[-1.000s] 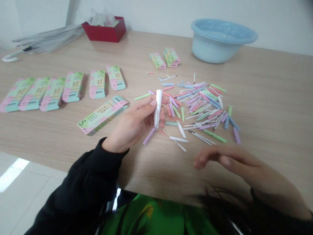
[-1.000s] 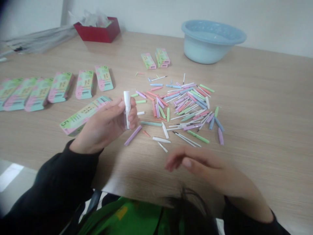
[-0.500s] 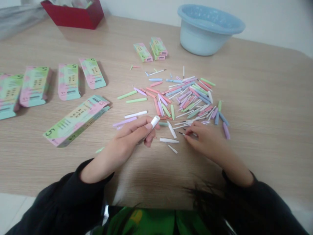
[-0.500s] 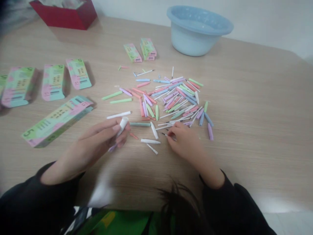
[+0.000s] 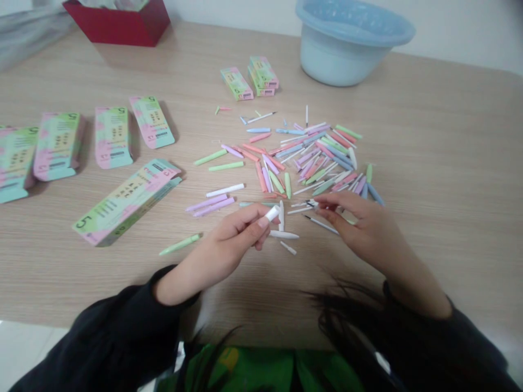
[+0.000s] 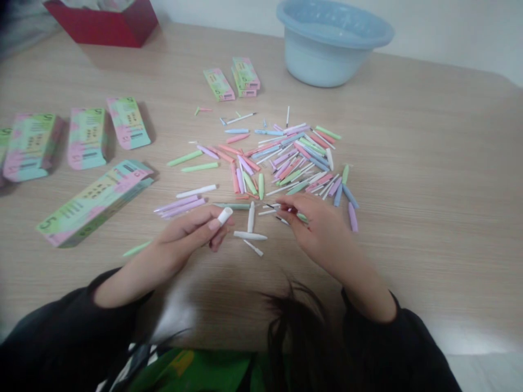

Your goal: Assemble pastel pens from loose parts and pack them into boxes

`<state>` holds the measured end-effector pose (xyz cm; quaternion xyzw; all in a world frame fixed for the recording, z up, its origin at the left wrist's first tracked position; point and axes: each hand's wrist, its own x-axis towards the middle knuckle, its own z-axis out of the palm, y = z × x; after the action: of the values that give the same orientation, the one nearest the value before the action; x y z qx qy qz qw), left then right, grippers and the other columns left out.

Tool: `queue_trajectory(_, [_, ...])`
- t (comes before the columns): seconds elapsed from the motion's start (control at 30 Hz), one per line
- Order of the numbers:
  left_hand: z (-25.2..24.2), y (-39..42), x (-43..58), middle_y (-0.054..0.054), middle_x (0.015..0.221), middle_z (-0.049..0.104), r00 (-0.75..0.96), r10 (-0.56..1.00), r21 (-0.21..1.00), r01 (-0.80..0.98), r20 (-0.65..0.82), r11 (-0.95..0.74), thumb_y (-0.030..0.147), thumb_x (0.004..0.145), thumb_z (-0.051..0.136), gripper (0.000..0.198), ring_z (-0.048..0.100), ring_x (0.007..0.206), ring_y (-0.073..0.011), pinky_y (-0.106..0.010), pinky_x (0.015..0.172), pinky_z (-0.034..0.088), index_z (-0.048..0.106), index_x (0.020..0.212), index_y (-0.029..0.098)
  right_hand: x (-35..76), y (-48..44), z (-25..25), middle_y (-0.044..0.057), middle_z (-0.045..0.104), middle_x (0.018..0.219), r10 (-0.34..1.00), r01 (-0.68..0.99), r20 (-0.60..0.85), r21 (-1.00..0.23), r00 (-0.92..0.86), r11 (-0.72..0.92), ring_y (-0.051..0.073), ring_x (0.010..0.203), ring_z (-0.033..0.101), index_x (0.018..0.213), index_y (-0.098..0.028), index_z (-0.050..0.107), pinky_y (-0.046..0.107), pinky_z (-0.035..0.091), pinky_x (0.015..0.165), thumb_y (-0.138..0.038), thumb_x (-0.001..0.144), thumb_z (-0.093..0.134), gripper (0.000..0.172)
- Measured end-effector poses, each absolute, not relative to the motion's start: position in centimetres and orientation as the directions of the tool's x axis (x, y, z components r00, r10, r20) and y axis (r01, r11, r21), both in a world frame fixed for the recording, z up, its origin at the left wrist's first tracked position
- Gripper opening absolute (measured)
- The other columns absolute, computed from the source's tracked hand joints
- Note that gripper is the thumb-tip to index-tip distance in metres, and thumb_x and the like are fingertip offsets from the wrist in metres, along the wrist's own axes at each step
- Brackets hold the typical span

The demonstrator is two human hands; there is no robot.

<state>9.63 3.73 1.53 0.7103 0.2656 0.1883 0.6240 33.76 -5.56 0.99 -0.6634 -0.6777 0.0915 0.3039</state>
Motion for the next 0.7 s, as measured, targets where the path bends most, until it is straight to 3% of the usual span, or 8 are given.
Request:
queue_trajectory(0.23, [0.9,3.5,9.8,0.004,0.072,0.049,0.69,0.723,0.984,0.158,-0.047,-0.087,0.029,0.098,0.052,0.013,0.046,0.066,-0.0148,-0.027,0.066,0.039,0.06,0.097,0.019,32.2,-5.3,-0.2,0.005,0.08,0.099,0.961,0.706,0.227,-0.707,0.16,0.049,0.024,0.093,0.075,0.104,-0.022,0.077,0.039,0.059,0.087,-0.022,0.093,0.062,0.018])
queue_trajectory(0.37, [0.4,3.6,10.1,0.003,0.071,0.049,0.681,0.732,0.986,0.115,0.009,-0.12,0.032,0.099,0.053,0.019,0.046,0.067,-0.0156,-0.028,0.07,0.04,0.063,0.092,0.019,32.0,-4.9,-1.1,0.004,0.078,0.088,0.94,0.479,0.181,-0.877,0.29,0.021,0.022,0.082,0.075,0.107,-0.022,0.076,0.039,0.061,0.08,-0.027,0.091,0.067,0.019])
queue_trajectory(0.47, [0.4,3.4,10.2,0.003,0.069,0.048,0.72,0.694,0.98,0.133,0.009,-0.15,0.032,0.102,0.047,0.022,0.047,0.069,-0.0168,-0.029,0.071,0.04,0.064,0.096,0.018,31.6,-4.4,-0.7,0.0,0.074,0.083,0.913,0.275,0.187,-0.957,0.362,0.087,0.018,0.077,0.072,0.109,-0.024,0.074,0.037,0.061,0.079,-0.026,0.092,0.066,0.019])
queue_trajectory(0.57, [0.5,3.1,10.2,0.001,0.076,0.051,0.793,0.609,0.97,0.13,0.023,-0.207,0.03,0.103,0.045,0.022,0.048,0.073,-0.0169,-0.028,0.074,0.041,0.063,0.096,0.018,30.6,-4.1,1.2,-0.002,0.071,0.088,0.88,0.096,0.249,-0.969,0.406,0.23,0.017,0.085,0.072,0.102,-0.029,0.068,0.038,0.061,0.087,-0.027,0.094,0.064,0.009])
queue_trajectory(0.7, [0.6,2.9,10.3,0.001,0.081,0.05,0.845,0.533,0.963,0.105,0.045,-0.248,0.028,0.105,0.042,0.022,0.047,0.076,-0.0169,-0.028,0.077,0.041,0.06,0.096,0.018,29.0,-4.3,3.7,-0.002,0.071,0.092,0.839,0.03,0.311,-0.942,0.446,0.333,0.018,0.096,0.073,0.097,-0.03,0.062,0.04,0.06,0.095,-0.026,0.097,0.061,0.004])
